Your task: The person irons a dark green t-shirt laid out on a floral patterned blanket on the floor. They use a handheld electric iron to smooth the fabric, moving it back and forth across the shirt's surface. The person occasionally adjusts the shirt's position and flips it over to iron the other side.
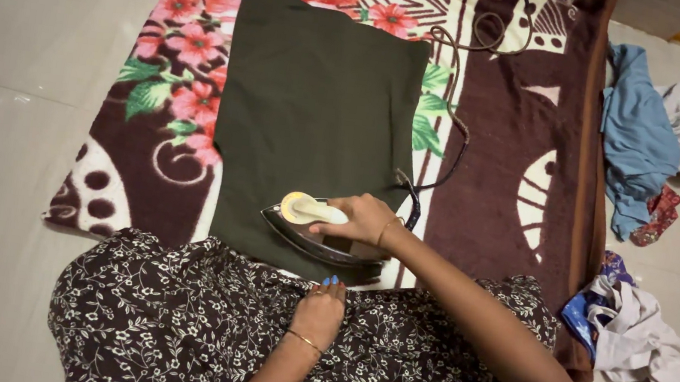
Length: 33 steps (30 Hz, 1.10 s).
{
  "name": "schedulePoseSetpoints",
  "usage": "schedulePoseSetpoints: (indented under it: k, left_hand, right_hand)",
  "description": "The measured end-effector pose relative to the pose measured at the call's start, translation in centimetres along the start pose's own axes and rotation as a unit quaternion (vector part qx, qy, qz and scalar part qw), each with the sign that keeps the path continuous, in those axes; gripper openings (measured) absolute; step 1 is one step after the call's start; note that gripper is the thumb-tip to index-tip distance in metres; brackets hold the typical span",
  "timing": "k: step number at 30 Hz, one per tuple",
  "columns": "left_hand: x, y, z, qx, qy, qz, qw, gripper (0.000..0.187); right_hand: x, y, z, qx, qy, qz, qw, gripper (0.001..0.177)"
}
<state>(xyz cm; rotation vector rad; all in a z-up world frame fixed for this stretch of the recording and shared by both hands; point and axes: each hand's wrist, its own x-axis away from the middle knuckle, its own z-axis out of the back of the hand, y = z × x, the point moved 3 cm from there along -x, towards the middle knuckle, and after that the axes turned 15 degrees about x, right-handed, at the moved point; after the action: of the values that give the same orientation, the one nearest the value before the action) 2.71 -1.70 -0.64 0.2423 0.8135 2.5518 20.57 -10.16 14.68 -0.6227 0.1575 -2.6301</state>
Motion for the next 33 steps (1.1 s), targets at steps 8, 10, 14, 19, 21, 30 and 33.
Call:
schedulePoseSetpoints:
  k: [8, 10, 14, 19, 21, 30, 33]
  left_hand:
    - [-0.4, 1.7, 3.2, -0.009, 0.031, -0.008, 0.999, 0.036]
    - [-0.6, 2.0, 5.4, 0.084, -0.067, 0.118, 0.987, 0.028]
    - [-1.4, 0.1, 11.2, 0.117, 0.007, 0.221, 0.968, 0.020]
    - [-1.7, -6.7, 11.4, -0.131, 0.219, 0.299, 0.919, 0.057]
    - [-1.6, -8.1, 9.6, -0.094, 0.142, 0.341, 0.924, 0.073]
    - [0.0, -8.3, 6.5, -0.177, 0.013, 0.369, 0.912, 0.068]
    - [0.0, -8.3, 6.1, -0.186, -0.028, 0.372, 0.909, 0.071]
  right_hand:
    - [-0.4, -0.2, -0.1, -0.016, 0.015, -0.006, 1.000, 0.080]
    - [-0.3, -0.3, -0.2, -0.004, 0.020, -0.007, 1.000, 0.076]
    - [0.1, -0.1, -1.0, 0.067, 0.037, -0.014, 0.997, 0.065]
    - [1.1, -1.0, -1.0, 0.045, 0.232, 0.097, 0.967, 0.050]
    - [1.2, -2.1, -1.0, 0.041, 0.215, 0.071, 0.973, 0.048]
    - [1.5, -2.5, 0.4, -0.060, 0.213, 0.020, 0.975, 0.046]
    - [1.9, -2.8, 1.0, -0.093, 0.268, 0.075, 0.956, 0.043]
